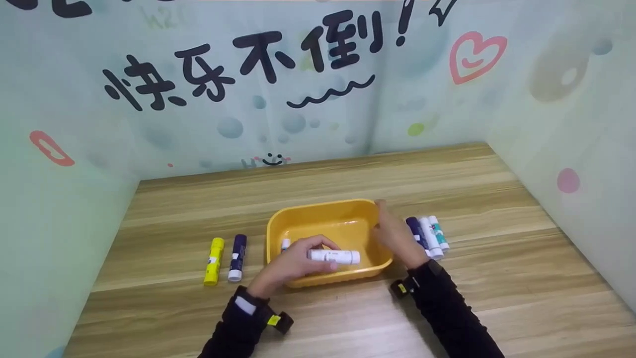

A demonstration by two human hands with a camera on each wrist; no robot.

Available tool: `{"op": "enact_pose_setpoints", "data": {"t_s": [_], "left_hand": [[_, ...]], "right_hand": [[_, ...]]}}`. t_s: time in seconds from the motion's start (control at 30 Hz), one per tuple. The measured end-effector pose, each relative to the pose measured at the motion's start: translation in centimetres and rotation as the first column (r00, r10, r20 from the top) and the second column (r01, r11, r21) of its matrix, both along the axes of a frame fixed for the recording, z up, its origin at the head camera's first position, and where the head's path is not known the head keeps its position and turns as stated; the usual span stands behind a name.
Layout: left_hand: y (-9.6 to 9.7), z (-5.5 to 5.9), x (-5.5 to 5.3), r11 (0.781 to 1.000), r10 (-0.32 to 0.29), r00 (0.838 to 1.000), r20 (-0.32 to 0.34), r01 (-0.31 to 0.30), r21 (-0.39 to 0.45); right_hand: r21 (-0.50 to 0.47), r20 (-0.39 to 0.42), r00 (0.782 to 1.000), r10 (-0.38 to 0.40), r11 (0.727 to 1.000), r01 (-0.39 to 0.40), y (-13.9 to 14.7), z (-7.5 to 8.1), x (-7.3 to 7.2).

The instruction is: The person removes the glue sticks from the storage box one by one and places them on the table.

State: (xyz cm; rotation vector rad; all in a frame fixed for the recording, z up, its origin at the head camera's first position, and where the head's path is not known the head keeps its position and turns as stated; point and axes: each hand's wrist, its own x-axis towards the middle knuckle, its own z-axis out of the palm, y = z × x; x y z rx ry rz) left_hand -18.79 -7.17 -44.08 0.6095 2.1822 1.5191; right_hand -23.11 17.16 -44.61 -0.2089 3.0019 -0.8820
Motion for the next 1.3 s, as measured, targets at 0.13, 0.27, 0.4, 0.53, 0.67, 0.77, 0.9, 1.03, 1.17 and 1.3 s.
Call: {"op": "enact_pose_setpoints", "data": {"t_s": [0.13,0.27,0.4,0.53,0.67,0.77,0.9,1.03,1.17,1.3], "left_hand": [[-0.3,0.1,-0.4,0.988,0.065,0.994,0.085,-0.076,0.136],[-0.5,0.3,-0.4,0.979,0.100,0.989,0.107,-0.117,0.164],[-0.5,0.4,-0.4,0.977,0.118,0.985,0.123,-0.137,0.163],[-0.6,0.4,-0.4,0.972,0.133,0.982,0.131,-0.155,0.176],[-0.6,0.4,-0.4,0.949,0.129,0.980,0.154,-0.168,0.268],[-0.6,0.3,-0.4,0.930,0.133,0.974,0.185,-0.187,0.317],[-0.6,0.4,-0.4,0.921,0.174,0.960,0.221,-0.238,0.309],[-1.0,1.0,-0.5,0.906,0.229,0.939,0.257,-0.302,0.297],[-2.2,2.4,-0.5,0.888,0.321,0.905,0.280,-0.390,0.244],[-4.2,4.1,-0.7,0.875,0.429,0.870,0.242,-0.467,0.128]], "right_hand": [[0.005,0.005,1.000,-0.002,1.000,0.002,0.0,0.1,0.0],[0.017,-0.005,1.000,-0.002,1.000,0.002,-0.1,0.1,0.0],[0.015,-0.016,1.000,-0.001,1.000,0.001,-0.1,0.1,0.0],[0.012,-0.022,1.000,0.003,1.000,-0.003,-0.2,0.1,0.0],[0.015,-0.040,0.999,0.005,1.000,-0.005,-0.2,-0.1,0.0],[0.019,-0.046,0.999,0.005,1.000,-0.004,-0.1,-0.2,-0.1],[0.017,-0.036,0.999,0.005,1.000,-0.005,0.0,-0.2,-0.1],[-0.003,-0.031,1.000,0.007,1.000,-0.007,0.0,-0.1,0.0],[-0.002,-0.030,0.999,0.013,1.000,-0.013,0.0,0.0,0.0],[0.010,-0.026,1.000,0.012,1.000,-0.012,0.0,0.0,0.0]]}}
